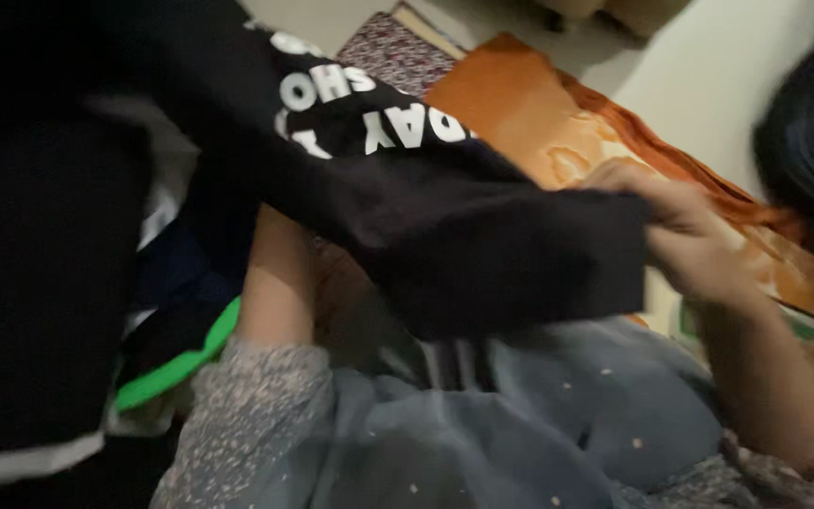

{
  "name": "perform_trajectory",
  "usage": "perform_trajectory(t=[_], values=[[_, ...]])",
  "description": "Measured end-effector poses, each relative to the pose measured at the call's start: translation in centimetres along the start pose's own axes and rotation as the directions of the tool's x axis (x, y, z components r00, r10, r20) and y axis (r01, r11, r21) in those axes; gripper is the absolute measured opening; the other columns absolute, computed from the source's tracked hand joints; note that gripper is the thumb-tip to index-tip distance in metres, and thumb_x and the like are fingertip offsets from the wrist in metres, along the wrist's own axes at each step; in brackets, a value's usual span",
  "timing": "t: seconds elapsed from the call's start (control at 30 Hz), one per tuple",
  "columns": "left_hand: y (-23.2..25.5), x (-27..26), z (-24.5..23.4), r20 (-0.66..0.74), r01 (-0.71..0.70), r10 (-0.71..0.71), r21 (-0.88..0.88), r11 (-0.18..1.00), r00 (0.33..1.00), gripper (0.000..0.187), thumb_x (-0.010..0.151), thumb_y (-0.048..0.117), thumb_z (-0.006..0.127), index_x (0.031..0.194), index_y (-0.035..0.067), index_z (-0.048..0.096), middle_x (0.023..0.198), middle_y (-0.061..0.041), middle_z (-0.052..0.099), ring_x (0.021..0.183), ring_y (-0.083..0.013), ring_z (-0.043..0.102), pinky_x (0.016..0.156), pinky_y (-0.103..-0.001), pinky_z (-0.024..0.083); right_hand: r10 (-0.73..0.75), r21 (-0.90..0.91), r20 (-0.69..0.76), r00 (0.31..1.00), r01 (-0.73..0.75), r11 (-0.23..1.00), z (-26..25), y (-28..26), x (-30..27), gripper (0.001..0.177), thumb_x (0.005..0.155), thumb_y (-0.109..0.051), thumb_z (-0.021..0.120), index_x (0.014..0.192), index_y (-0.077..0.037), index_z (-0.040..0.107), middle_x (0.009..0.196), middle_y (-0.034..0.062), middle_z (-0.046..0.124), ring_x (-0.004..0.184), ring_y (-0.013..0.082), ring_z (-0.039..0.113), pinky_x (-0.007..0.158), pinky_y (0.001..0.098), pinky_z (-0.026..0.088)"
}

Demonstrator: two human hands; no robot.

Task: The person irons a black shirt on a makeshift ironing board on the floor. They first iron the shirt, then button it up, and continue ironing different sections of the shirt.

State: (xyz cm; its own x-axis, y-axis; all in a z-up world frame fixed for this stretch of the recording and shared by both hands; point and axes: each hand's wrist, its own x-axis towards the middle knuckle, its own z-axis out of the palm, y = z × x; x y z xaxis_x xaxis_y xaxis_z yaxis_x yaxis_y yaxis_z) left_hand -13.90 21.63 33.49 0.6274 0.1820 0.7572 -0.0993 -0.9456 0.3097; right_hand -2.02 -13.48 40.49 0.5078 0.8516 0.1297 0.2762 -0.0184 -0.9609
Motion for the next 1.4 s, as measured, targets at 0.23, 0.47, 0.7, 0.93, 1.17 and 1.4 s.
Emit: perform_trajectory(t=[0.23, 0.47, 0.7, 0.93, 1.17, 1.4], values=[[10.0, 11.1, 20.6, 0.111, -0.338, 0.376, -0.259, 0.905, 0.920, 0.070, 0.092, 0.026, 0.067, 0.155, 0.018, 0.037, 0.163, -0.024, 0.031, 0.143, -0.0393, 0.041, 0.115, -0.060, 0.033, 0.268, 0.162, -0.158, 0.950, -0.242, 0.957, -2.7, 16.7, -6.3, 0.036, 0.087, 0.003, 0.064, 0.123, 0.002, 0.067, 0.115, 0.0017, 0.071, 0.106, 0.0120, 0.065, 0.094, 0.0293, 0.053], [19.8, 7.2, 42.1, 0.472, -0.515, 0.644, -0.386, 0.765, 0.602, 0.062, 0.090, 0.018, 0.062, 0.150, 0.024, 0.046, 0.160, -0.023, 0.035, 0.137, -0.0381, 0.045, 0.110, -0.061, 0.036, 0.525, 0.284, -0.398, 0.752, -0.443, 0.850, -4.0, 30.2, -11.6, 0.036, 0.087, -0.003, 0.065, 0.122, -0.002, 0.071, 0.112, 0.0052, 0.075, 0.102, 0.0167, 0.069, 0.091, 0.0330, 0.055], [14.1, -11.3, 44.6, 0.821, 0.094, 0.257, -0.351, 0.932, 0.510, 0.046, 0.105, 0.033, 0.051, 0.149, 0.020, 0.051, 0.156, -0.016, 0.047, 0.138, -0.0352, 0.049, 0.113, -0.061, 0.035, 0.699, 0.050, -0.272, 0.661, -0.716, 0.696, -2.9, 37.5, -14.4, 0.032, 0.089, -0.011, 0.066, 0.119, -0.006, 0.076, 0.106, 0.0101, 0.076, 0.095, 0.0216, 0.072, 0.086, 0.0370, 0.056], [8.2, -17.8, 38.3, 0.664, 0.191, 0.118, -0.373, 0.908, 0.739, 0.052, 0.104, 0.030, 0.059, 0.150, 0.009, 0.047, 0.158, -0.020, 0.046, 0.146, -0.0393, 0.044, 0.122, -0.049, 0.035, 0.807, -0.286, -0.142, 0.574, -0.804, 0.522, 0.0, 42.3, -16.8, 0.029, 0.091, -0.018, 0.067, 0.116, -0.011, 0.080, 0.099, 0.0149, 0.078, 0.089, 0.0265, 0.075, 0.082, 0.0411, 0.057], [6.6, -22.8, 41.9, 0.450, 0.756, -0.631, -0.179, 0.630, 0.632, 0.091, 0.093, 0.040, 0.076, 0.154, -0.009, 0.030, 0.158, -0.026, 0.026, 0.146, -0.0427, 0.030, 0.121, -0.052, 0.027, 0.338, 0.049, -0.903, 0.266, -0.717, 0.695, -5.5, 47.2, -16.6, 0.050, 0.110, -0.050, 0.060, 0.137, -0.009, 0.058, 0.113, 0.0232, 0.072, 0.097, 0.0384, 0.071, 0.084, 0.0468, 0.054], [7.2, -23.5, 42.1, 0.958, 0.858, -0.226, 0.038, -0.513, -0.178, 0.087, 0.076, 0.052, 0.081, 0.139, -0.002, 0.055, 0.136, -0.016, 0.065, 0.119, -0.0312, 0.065, 0.098, -0.045, 0.053, 0.756, 0.732, -0.655, 0.003, -0.247, 0.635, -2.8, 44.4, -9.6, 0.083, 0.092, -0.059, 0.074, 0.146, -0.004, 0.044, 0.106, 0.0131, 0.058, 0.089, 0.0302, 0.057, 0.076, 0.0477, 0.050]])
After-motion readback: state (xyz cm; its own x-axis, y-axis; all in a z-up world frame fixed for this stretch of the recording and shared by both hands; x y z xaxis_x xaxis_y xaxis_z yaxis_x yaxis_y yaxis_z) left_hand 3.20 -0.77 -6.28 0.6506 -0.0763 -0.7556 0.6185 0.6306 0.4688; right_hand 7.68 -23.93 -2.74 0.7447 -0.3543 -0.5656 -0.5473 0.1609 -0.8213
